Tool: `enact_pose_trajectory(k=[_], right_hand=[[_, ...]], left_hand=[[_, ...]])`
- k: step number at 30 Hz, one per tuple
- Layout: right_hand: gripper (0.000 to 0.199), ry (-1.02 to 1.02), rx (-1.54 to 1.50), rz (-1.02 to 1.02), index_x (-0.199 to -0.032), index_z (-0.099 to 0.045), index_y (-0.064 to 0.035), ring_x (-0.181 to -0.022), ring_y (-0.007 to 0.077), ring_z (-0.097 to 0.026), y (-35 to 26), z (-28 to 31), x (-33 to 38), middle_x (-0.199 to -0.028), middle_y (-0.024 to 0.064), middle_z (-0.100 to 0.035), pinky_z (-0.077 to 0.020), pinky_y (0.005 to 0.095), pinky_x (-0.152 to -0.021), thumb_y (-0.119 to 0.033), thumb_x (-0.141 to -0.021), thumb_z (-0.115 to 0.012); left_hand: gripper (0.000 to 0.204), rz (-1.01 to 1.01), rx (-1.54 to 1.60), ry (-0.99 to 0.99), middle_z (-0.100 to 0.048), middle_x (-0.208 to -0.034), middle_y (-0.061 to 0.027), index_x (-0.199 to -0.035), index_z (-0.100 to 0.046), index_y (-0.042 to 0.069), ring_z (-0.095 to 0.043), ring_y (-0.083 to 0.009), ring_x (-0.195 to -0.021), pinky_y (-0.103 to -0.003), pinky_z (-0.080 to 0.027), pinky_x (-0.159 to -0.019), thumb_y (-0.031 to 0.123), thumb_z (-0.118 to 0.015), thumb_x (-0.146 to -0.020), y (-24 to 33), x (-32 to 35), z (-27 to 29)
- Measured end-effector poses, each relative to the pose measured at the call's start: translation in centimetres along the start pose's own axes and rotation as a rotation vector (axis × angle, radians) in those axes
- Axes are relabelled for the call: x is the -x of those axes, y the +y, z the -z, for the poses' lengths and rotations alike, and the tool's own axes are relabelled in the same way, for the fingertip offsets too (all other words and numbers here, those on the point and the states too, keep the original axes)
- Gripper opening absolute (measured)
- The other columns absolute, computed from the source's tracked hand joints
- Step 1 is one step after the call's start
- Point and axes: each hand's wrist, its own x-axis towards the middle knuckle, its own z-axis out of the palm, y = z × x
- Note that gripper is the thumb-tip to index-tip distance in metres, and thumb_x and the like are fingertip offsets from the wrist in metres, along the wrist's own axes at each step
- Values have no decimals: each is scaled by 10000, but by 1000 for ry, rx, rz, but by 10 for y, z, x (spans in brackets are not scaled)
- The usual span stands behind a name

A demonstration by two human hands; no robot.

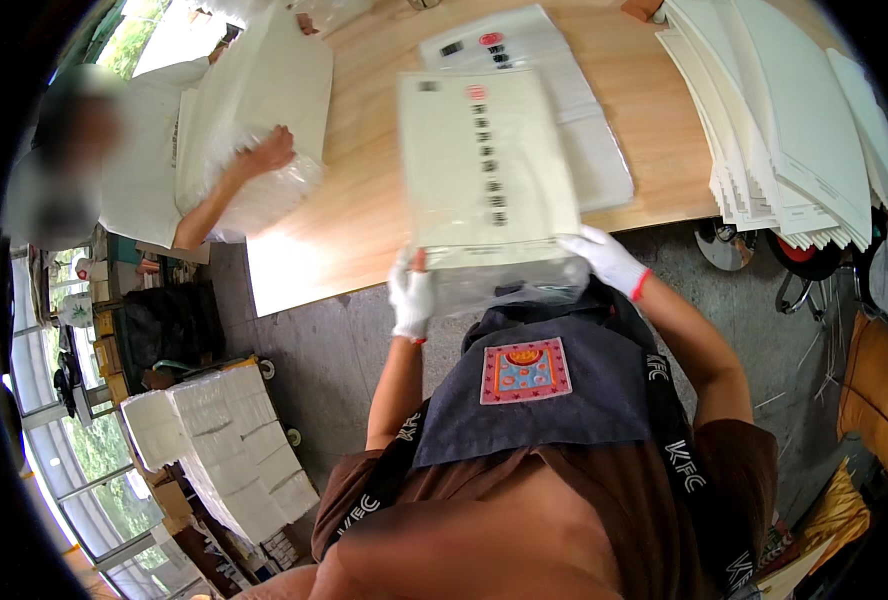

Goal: The person repeatedly picks up stacks of white paper documents and inserts them into clear plastic sleeves. The person then places the filled sleeves on a growing pile on the table.

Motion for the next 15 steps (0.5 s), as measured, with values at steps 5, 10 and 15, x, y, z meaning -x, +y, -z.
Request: enact_pose_trajectory(k=[5,10,15], right_hand=[[330,-143,296,25,-1167,-543,44,-918,151,-618,-14,-83,-80,-1053,96,-649,-513,281,-787,-186,-931,-565],[251,-190,-17,-242,-1077,-533,-19,-657,160,-606,16,-132,-96,-863,86,-654,-505,277,-530,-104,-856,-619],[282,-331,292,-438,-1113,-582,-10,-678,147,-629,7,-94,-39,-872,115,-682,-531,295,-567,-161,-876,-599]], left_hand=[[417,126,176,161,-615,-788,-64,-1163,-566,-4,-568,-111,-706,-237,-467,-591,346,-547,-936,22,-34,82],[423,91,-795,201,-610,-963,-155,-1196,-512,21,-590,-249,-801,-350,-487,-713,277,-581,-867,-54,-68,124],[472,-536,-827,170,-550,-1228,-124,-1227,-513,59,-494,-297,-1158,-389,-407,-972,61,-652,-776,21,-57,21]])
